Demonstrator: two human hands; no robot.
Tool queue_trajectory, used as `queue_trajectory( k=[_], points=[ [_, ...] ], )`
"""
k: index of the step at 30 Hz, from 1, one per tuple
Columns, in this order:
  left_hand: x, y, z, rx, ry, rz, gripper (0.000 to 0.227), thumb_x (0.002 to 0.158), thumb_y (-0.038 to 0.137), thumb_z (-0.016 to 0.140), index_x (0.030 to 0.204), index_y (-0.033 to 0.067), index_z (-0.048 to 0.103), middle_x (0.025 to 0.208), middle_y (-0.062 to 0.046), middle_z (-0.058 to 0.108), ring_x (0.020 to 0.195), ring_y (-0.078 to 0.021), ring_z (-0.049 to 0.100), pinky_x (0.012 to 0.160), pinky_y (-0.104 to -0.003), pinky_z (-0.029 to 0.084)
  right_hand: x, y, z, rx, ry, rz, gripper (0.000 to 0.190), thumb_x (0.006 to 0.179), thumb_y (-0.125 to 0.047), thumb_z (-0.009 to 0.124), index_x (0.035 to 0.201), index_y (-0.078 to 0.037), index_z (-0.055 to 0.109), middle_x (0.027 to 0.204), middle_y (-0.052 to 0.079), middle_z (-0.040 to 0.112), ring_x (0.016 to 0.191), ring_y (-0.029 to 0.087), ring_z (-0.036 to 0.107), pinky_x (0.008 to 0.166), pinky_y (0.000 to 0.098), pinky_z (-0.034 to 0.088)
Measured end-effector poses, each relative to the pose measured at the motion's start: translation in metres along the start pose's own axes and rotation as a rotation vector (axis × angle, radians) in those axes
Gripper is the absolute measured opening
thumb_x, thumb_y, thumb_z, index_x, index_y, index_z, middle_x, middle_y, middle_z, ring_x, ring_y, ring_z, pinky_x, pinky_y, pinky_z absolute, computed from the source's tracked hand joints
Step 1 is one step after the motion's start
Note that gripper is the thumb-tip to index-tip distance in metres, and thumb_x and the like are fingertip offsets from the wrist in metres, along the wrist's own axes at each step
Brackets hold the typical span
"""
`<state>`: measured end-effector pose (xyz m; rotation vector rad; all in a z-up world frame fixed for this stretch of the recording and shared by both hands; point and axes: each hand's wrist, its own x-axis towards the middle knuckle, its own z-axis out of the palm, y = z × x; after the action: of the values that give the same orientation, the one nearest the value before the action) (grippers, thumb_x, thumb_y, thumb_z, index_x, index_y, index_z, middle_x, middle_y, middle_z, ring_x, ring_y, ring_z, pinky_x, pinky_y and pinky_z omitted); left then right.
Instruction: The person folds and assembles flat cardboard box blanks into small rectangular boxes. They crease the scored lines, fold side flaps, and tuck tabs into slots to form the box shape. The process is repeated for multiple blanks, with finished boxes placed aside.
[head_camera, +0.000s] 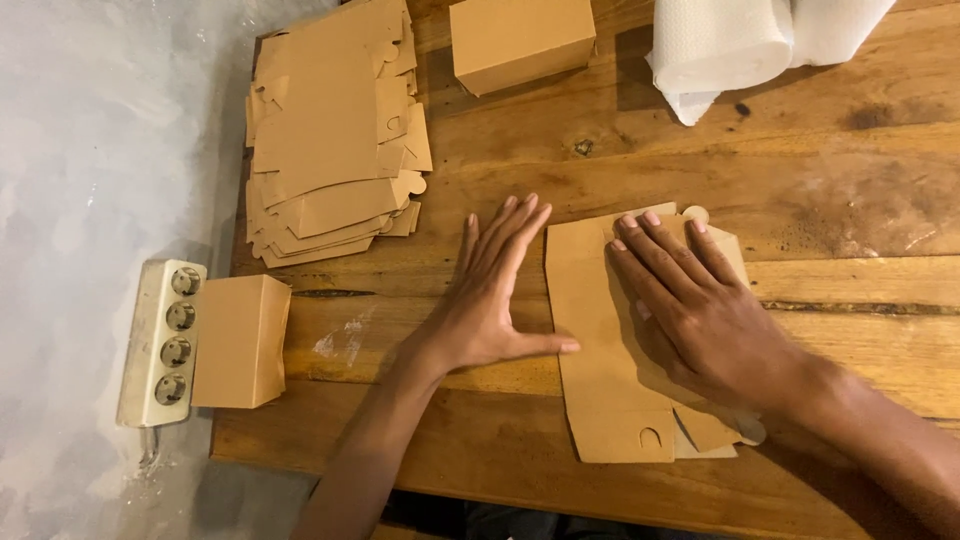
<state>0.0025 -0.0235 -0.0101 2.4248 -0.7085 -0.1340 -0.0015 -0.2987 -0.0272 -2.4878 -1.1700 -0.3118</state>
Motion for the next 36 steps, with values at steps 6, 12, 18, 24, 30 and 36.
queue_trajectory(
  k=[6, 12, 18, 24, 30, 36],
  points=[
    [-0.003, 0.007, 0.002, -0.012, -0.082, 0.042, 0.136, 0.070, 0.068, 0.083, 0.164, 0.0090, 0.004, 0.174, -0.016, 0.002, 0.163, -0.0346, -0.002, 0.128, -0.062, -0.010, 0.000, -0.001, 0.000, 0.041, -0.028, 0.013, 0.062, 0.103, -0.022, 0.039, 0.160, 0.000, 0.028, 0.168, 0.021, 0.029, 0.159, 0.037, 0.020, 0.128, 0.0548, 0.013],
    [-0.005, 0.015, 0.006, -0.006, -0.129, 0.063, 0.143, 0.063, 0.071, 0.085, 0.163, 0.0080, 0.004, 0.173, -0.021, -0.003, 0.162, -0.0387, -0.006, 0.126, -0.065, -0.012, 0.000, -0.001, 0.001, -0.013, 0.003, 0.003, 0.060, 0.102, -0.019, 0.041, 0.157, 0.002, 0.034, 0.166, 0.023, 0.034, 0.157, 0.039, 0.027, 0.126, 0.0563, 0.021],
    [-0.006, 0.033, 0.002, -0.011, -0.188, 0.112, 0.140, 0.065, 0.075, 0.076, 0.164, 0.0113, 0.001, 0.174, -0.020, -0.004, 0.162, -0.0416, -0.009, 0.125, -0.068, -0.014, 0.001, -0.001, -0.001, 0.027, -0.003, 0.004, 0.060, 0.103, -0.020, 0.039, 0.159, 0.001, 0.032, 0.166, 0.022, 0.032, 0.157, 0.038, 0.025, 0.128, 0.0558, 0.017],
    [-0.007, 0.007, 0.018, 0.022, -0.076, 0.133, 0.143, 0.058, 0.079, 0.080, 0.163, 0.0120, 0.007, 0.173, -0.020, -0.001, 0.165, -0.0406, 0.001, 0.129, -0.070, -0.007, 0.002, -0.002, -0.002, 0.005, -0.014, 0.007, 0.061, 0.102, -0.020, 0.041, 0.158, 0.002, 0.034, 0.166, 0.023, 0.034, 0.156, 0.039, 0.027, 0.127, 0.0566, 0.018],
    [-0.005, -0.008, 0.009, 0.063, 0.086, 0.017, 0.129, 0.070, 0.074, 0.078, 0.163, 0.0137, 0.014, 0.174, -0.017, 0.012, 0.163, -0.0346, 0.011, 0.129, -0.069, -0.005, 0.001, -0.002, -0.002, 0.024, -0.007, 0.004, 0.060, 0.104, -0.021, 0.039, 0.159, 0.002, 0.032, 0.166, 0.023, 0.033, 0.156, 0.039, 0.026, 0.128, 0.0565, 0.017],
    [0.002, -0.017, 0.010, 0.055, 0.229, -0.074, 0.110, 0.080, 0.062, 0.079, 0.160, 0.0101, 0.025, 0.170, -0.013, 0.026, 0.161, -0.0314, 0.021, 0.127, -0.070, 0.005, -0.001, -0.001, 0.002, -0.003, 0.036, -0.013, 0.060, 0.102, -0.019, 0.041, 0.158, 0.003, 0.034, 0.165, 0.023, 0.035, 0.156, 0.039, 0.029, 0.128, 0.0566, 0.019]
  ],
)
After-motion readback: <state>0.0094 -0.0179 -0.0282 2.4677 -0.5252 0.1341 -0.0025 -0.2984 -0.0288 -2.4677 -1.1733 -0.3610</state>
